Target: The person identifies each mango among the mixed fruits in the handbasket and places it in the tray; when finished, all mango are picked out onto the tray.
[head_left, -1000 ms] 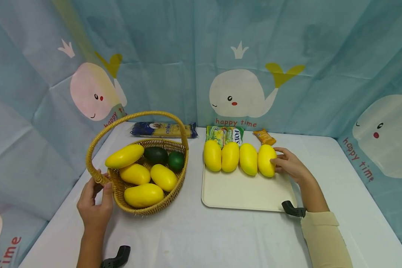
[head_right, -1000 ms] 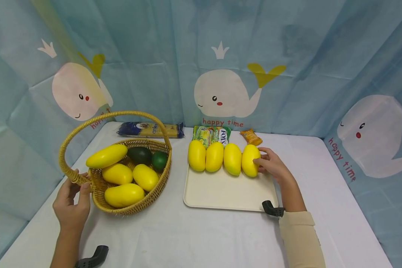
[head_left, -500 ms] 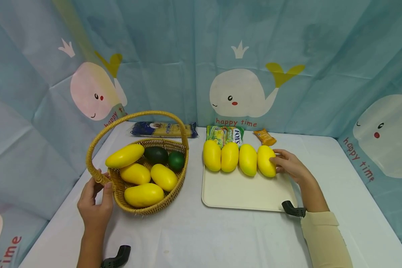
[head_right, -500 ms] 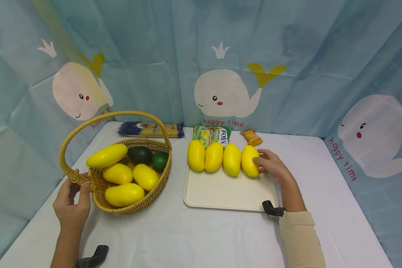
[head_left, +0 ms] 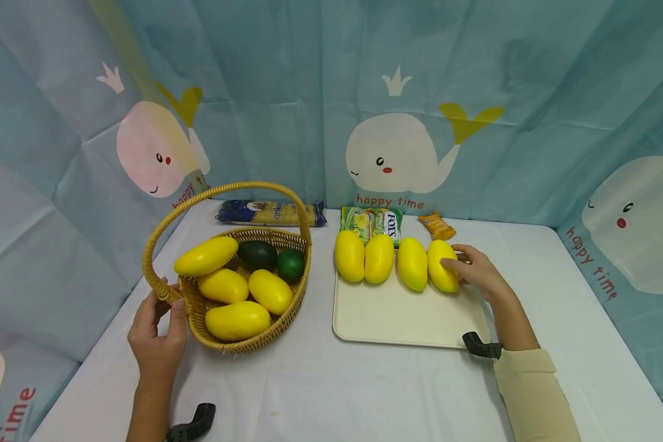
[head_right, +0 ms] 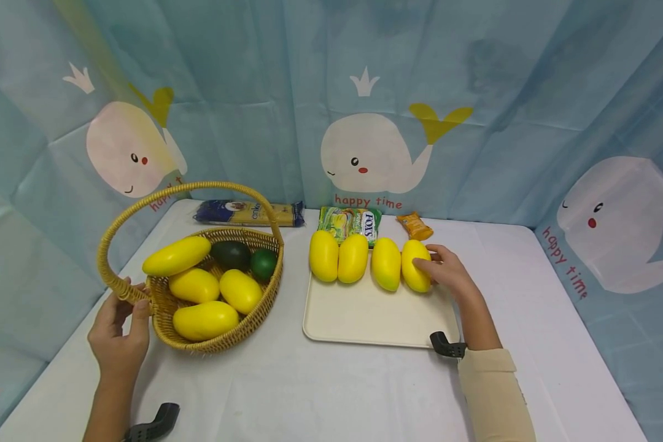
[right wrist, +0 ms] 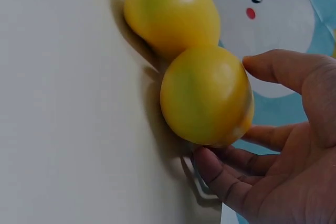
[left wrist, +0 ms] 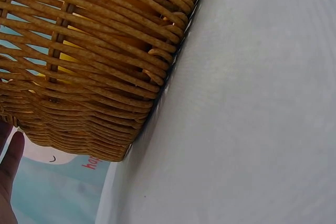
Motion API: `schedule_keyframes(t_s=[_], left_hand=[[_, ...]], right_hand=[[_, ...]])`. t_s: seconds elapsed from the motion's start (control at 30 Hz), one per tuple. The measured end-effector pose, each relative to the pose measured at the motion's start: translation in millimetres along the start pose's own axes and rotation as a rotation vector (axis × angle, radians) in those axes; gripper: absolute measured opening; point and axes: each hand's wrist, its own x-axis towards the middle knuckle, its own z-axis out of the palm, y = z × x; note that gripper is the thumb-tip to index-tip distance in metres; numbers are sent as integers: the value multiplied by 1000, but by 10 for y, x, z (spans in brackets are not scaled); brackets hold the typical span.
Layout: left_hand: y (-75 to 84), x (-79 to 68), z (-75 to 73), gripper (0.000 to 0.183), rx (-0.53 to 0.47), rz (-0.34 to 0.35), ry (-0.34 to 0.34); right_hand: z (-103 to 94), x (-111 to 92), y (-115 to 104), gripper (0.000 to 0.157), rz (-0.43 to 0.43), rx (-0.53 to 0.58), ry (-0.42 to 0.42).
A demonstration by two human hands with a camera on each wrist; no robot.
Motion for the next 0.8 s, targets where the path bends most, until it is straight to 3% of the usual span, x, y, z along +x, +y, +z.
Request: schedule_keyframes(t_s=[0.5,0.8], left_hand=[[-49,-15,-11,44,8,-20,-6],[50,17,-5,42,5,-12,-8]], right_hand=[[-28,-73,-156,79,-64,-146,112],[149,-204,-376,53,-265,-195,206]])
